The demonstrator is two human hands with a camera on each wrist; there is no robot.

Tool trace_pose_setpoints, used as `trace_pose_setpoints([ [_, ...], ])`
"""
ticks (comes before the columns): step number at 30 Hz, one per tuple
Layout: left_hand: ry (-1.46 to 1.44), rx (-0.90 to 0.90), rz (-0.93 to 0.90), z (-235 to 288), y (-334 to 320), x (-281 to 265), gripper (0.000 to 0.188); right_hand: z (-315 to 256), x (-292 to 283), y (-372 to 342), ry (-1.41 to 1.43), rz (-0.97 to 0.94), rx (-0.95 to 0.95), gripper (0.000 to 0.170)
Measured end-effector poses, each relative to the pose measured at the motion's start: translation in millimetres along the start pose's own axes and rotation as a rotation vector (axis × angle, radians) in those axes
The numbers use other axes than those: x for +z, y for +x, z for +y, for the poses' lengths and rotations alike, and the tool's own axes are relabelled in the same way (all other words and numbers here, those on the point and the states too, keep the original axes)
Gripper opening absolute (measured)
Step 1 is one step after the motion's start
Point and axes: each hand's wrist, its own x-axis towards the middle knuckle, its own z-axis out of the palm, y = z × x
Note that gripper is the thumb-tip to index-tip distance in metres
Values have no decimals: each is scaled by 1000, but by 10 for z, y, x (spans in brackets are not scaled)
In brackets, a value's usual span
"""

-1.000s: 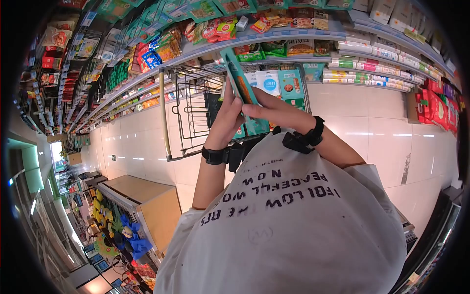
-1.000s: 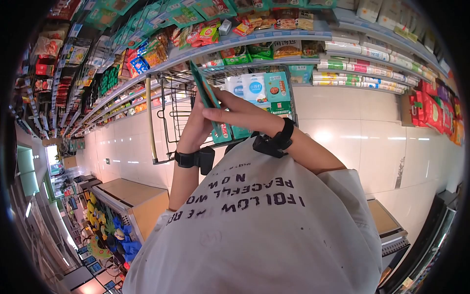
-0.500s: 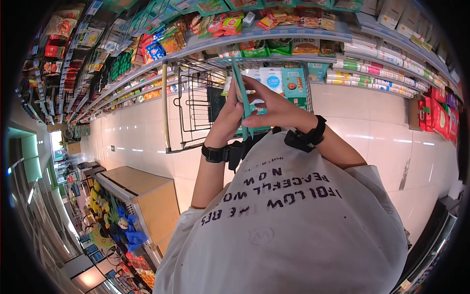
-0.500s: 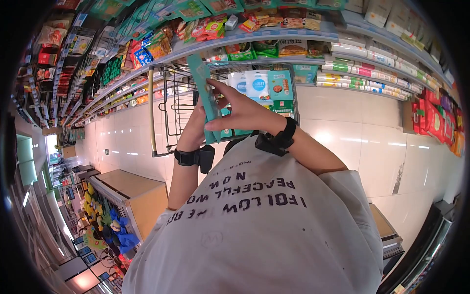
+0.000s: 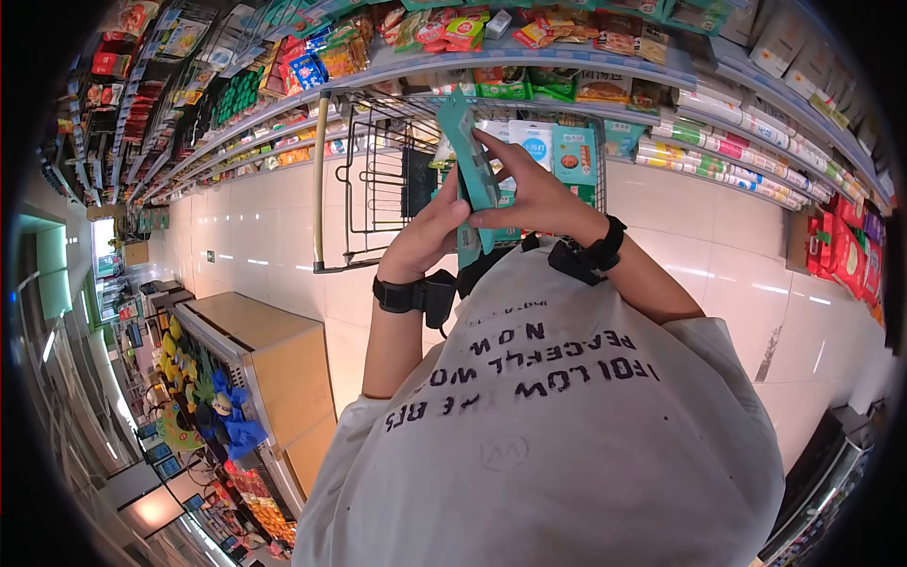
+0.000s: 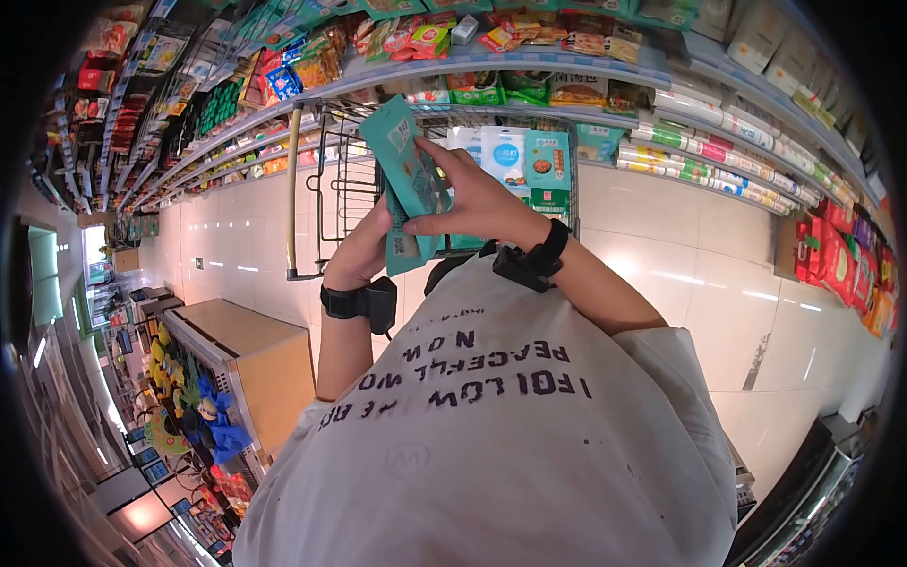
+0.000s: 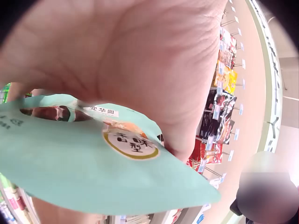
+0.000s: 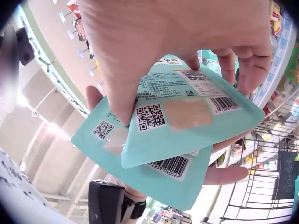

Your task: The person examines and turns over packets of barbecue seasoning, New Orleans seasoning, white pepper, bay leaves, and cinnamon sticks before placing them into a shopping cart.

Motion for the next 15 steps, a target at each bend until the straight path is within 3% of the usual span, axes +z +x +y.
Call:
trace_pose_setpoints([
  [2, -25, -67, 17, 18, -50, 22, 87, 87, 46, 13, -131, 80, -132, 105],
  [5, -186, -144, 133, -20, -92, 3, 71, 65, 24, 3, -163, 92, -76, 101],
  [8, -312, 32, 235, -103, -101, -62, 57, 67, -32, 3, -159, 107, -20, 98],
  [13, -374, 76, 368, -135, -92, 21, 60, 10, -47, -24, -159, 123, -11, 95],
  [15, -369, 87, 290, -128, -78, 3, 61, 25, -52, -22, -84, 138, -63, 92],
])
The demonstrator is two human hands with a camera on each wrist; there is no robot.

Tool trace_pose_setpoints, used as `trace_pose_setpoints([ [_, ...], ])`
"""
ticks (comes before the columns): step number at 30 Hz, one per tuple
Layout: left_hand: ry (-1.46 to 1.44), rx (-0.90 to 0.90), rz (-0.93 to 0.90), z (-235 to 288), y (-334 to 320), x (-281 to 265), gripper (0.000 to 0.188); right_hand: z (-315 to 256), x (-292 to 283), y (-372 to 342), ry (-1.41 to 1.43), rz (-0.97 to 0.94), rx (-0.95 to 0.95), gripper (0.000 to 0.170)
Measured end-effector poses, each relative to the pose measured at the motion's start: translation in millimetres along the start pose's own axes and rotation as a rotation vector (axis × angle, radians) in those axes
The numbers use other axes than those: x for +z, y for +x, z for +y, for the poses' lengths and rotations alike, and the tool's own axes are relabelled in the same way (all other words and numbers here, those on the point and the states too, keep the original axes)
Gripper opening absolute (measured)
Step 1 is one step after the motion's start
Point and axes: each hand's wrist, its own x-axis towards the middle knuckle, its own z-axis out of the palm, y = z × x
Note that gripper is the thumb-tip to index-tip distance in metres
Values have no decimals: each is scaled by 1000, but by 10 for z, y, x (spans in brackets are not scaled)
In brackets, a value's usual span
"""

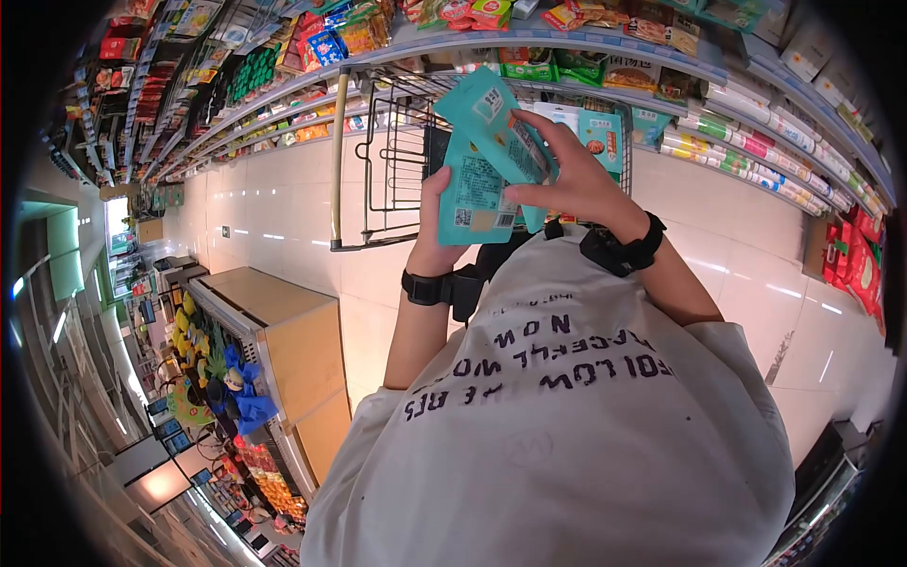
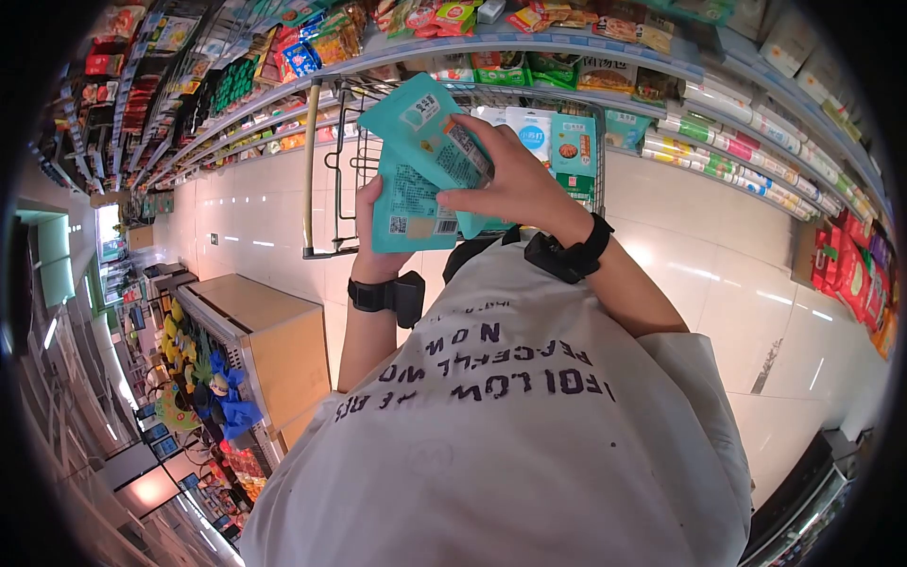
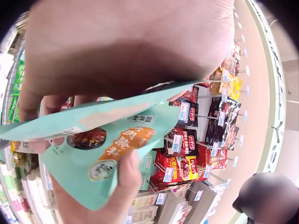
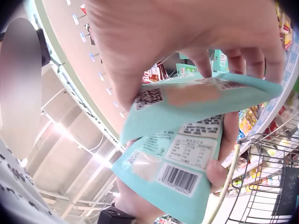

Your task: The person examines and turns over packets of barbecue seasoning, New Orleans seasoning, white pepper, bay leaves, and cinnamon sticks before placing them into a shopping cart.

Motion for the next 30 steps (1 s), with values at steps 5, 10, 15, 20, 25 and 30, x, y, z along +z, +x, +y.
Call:
trace_pose_setpoints([
  [5, 223, -56, -52, 32, -12, 17, 65, -232, -110, -31, 661, -216, 154, 86],
  [10, 118, 125, 64, 86, -71, 147, 70, -218, -149, 44, 393, 1, 234, 80],
  [15, 26, 241, 81, 56, -130, 206, 71, -96, 53, 23, -142, 222, 25, 82],
  [20, -46, 291, 145, -3, -117, 145, 70, -195, 52, 70, -430, 332, -77, 82],
  [25, -96, 274, 110, 7, -158, 121, 72, -170, 103, 62, -430, 354, -125, 92],
  [30, -108, 243, 91, 49, -160, 115, 71, -72, 118, 95, -305, 295, -142, 101],
])
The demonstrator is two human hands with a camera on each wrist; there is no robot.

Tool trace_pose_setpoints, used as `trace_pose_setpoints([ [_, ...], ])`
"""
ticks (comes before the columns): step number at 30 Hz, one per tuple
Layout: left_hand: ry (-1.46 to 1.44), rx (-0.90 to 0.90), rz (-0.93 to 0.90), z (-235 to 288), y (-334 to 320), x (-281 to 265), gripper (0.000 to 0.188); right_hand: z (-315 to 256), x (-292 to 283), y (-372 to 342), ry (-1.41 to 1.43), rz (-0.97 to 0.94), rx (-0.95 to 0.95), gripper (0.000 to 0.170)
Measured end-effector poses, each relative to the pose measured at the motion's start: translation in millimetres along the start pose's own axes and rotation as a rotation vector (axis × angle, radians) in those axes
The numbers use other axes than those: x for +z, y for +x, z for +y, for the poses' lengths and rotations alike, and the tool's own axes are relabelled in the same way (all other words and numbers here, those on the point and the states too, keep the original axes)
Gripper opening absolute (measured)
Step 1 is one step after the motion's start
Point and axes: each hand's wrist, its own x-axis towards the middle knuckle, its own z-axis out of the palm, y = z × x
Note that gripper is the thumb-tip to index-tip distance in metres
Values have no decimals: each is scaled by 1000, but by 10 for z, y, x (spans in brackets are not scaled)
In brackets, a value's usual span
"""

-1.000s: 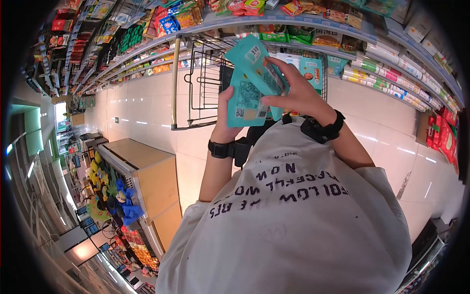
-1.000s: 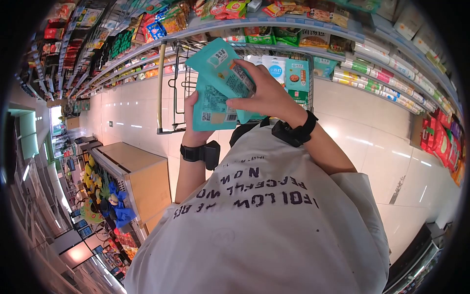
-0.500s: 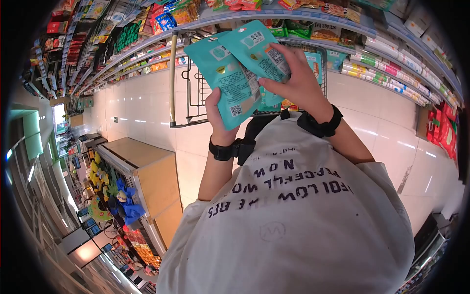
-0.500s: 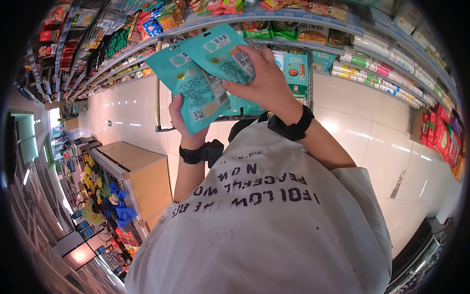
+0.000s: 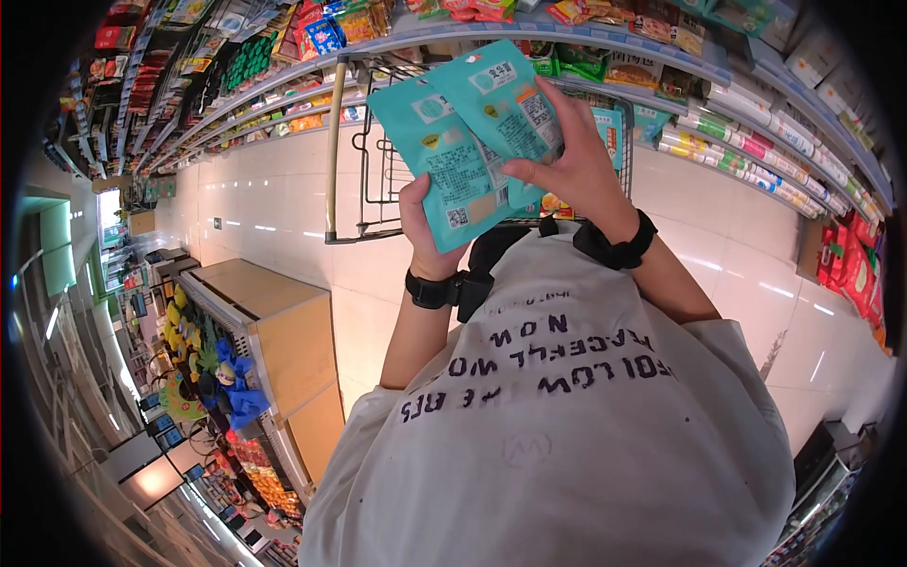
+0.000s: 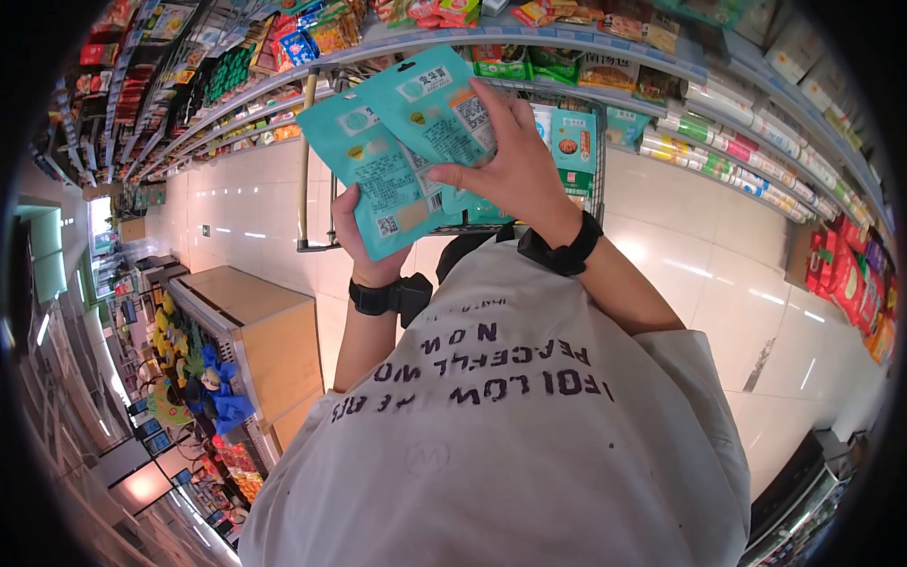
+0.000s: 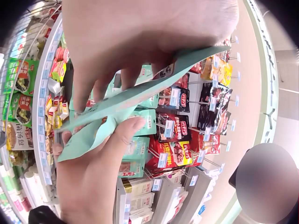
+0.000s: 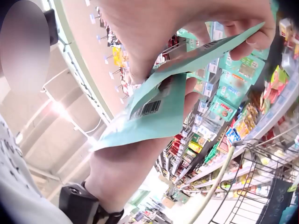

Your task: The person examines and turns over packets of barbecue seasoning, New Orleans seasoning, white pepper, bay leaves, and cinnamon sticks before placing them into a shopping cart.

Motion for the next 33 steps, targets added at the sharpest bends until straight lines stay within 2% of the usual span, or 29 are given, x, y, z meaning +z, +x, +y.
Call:
trace_pose_setpoints([
  [2, -61, -78, 1, -12, 31, -68, 67, 98, 31, 1, 183, -82, 123, 102],
  [6, -75, -132, 85, -32, 62, -189, 61, 342, 128, -13, 242, -110, 181, 103],
  [8, 61, -158, 160, 29, 24, -226, 57, 356, 115, 7, 530, -182, 425, 93],
  [9, 60, -154, 159, 67, 11, -238, 57, 343, 94, 29, 529, -183, 422, 93],
  [11, 211, -32, -3, 152, -31, -270, 48, 268, 39, 78, 812, -244, 542, 75],
  [12, 212, -30, -3, 185, -54, -291, 48, 272, 33, 90, 814, -245, 540, 75],
  [14, 447, -9, -37, 229, -82, -326, 41, 290, 12, 104, 915, -302, 498, 58],
  [17, 389, -4, -25, 288, -64, -340, 38, 269, -10, 97, 978, -341, 476, 49],
  [22, 340, 23, 7, 301, 4, -275, 38, 290, -27, 105, 980, -344, 449, 45],
  [24, 248, 2, 157, 297, 78, -262, 37, 298, -34, 103, 983, -323, 457, 44],
  [27, 217, -67, 215, 303, 181, -239, 36, 314, -38, 98, 994, -291, 491, 43],
  [30, 273, -164, 254, 282, 237, -370, 34, 326, -31, 77, 1065, -262, 538, 42],
  [33, 327, -124, 314, 290, 245, -310, 34, 303, -51, 101, 1090, -225, 593, 42],
])
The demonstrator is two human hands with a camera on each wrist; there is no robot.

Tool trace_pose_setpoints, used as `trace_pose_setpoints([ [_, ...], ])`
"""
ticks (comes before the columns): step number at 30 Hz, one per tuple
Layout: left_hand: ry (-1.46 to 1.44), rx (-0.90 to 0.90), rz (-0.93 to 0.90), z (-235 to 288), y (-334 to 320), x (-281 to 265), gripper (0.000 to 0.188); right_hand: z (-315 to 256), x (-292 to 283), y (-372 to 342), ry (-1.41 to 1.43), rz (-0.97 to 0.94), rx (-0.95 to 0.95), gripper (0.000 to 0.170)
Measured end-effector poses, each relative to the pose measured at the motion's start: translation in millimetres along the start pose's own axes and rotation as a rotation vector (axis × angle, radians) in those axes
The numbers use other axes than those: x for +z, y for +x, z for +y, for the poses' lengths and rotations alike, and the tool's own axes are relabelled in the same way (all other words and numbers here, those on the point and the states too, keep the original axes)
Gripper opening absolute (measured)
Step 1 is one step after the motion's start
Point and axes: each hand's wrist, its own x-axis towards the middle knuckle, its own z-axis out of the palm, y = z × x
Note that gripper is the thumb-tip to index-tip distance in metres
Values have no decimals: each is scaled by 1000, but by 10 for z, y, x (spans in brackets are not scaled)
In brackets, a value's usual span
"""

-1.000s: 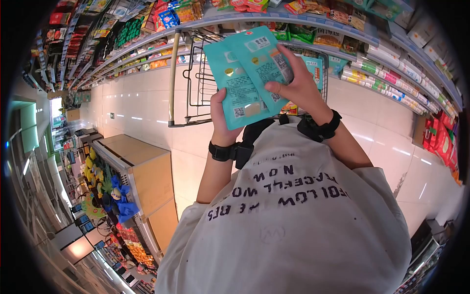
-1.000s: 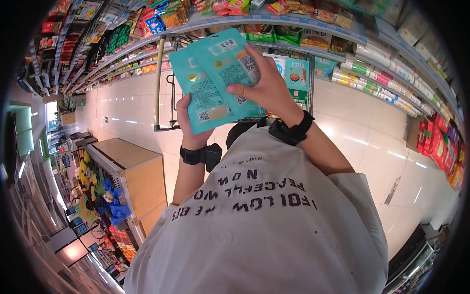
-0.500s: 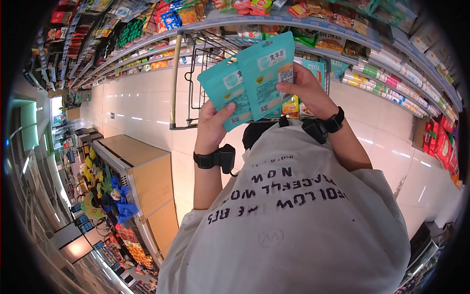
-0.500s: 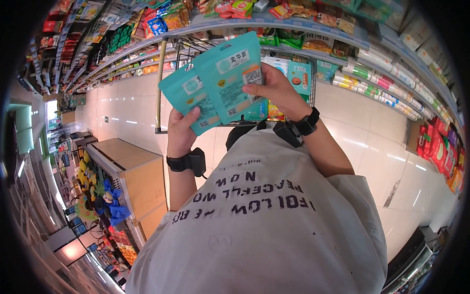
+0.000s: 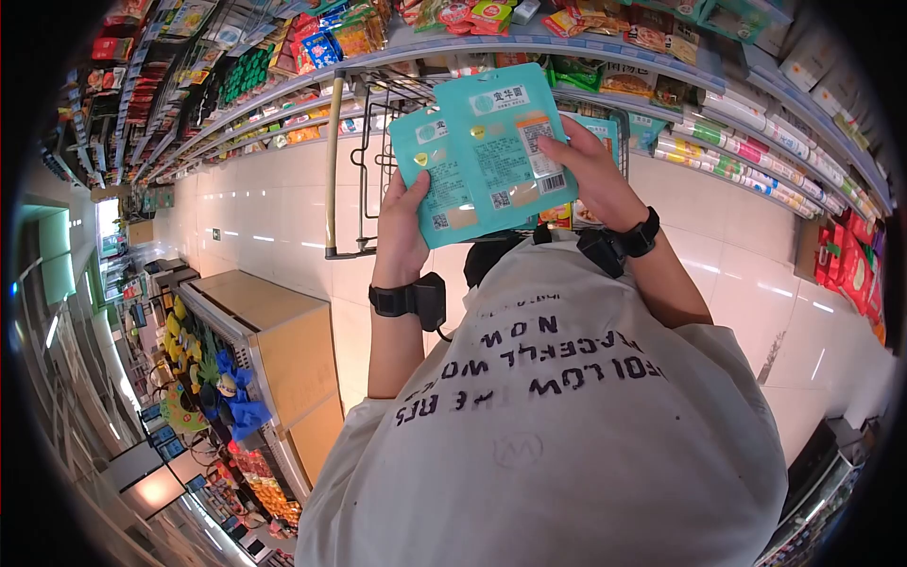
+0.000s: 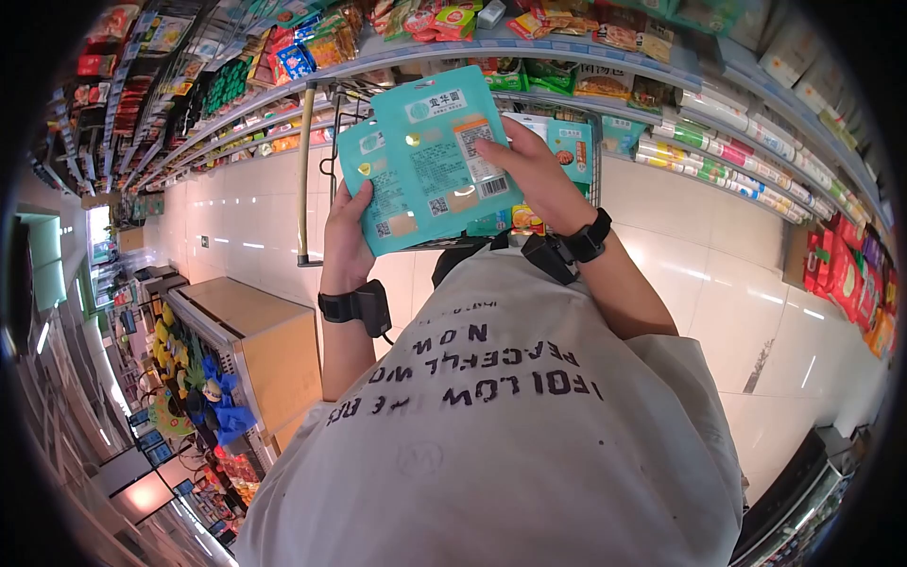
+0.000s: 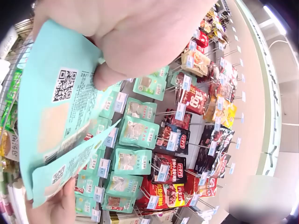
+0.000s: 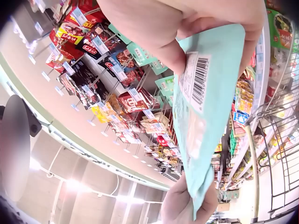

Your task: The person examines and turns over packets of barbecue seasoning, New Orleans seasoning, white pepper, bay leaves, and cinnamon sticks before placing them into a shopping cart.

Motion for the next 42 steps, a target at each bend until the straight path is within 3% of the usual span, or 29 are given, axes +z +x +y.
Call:
trace_pose_setpoints([
  [9, 73, 296, -7, 56, -79, -185, 37, -19, -72, 14, 91, 192, -236, 34],
  [15, 98, 367, -37, 114, -102, -351, 37, -15, -82, 41, 5, 243, -378, 31],
  [18, 101, 357, -31, 146, -120, -286, 38, 117, -22, 71, 27, 163, -258, 34],
  [20, 105, 342, -39, 127, -104, -212, 38, 197, 99, 61, -63, -41, -70, 38],
  [26, 100, 237, 89, 45, -33, -148, 39, 163, 127, 66, 91, -150, 126, 41],
  [31, 34, -4, 81, -129, 48, -301, 34, 223, 81, 30, 173, -168, 237, 41],
  [42, -80, -228, -19, -466, -33, -545, 44, 469, 268, 115, 3, -444, 324, 55],
])
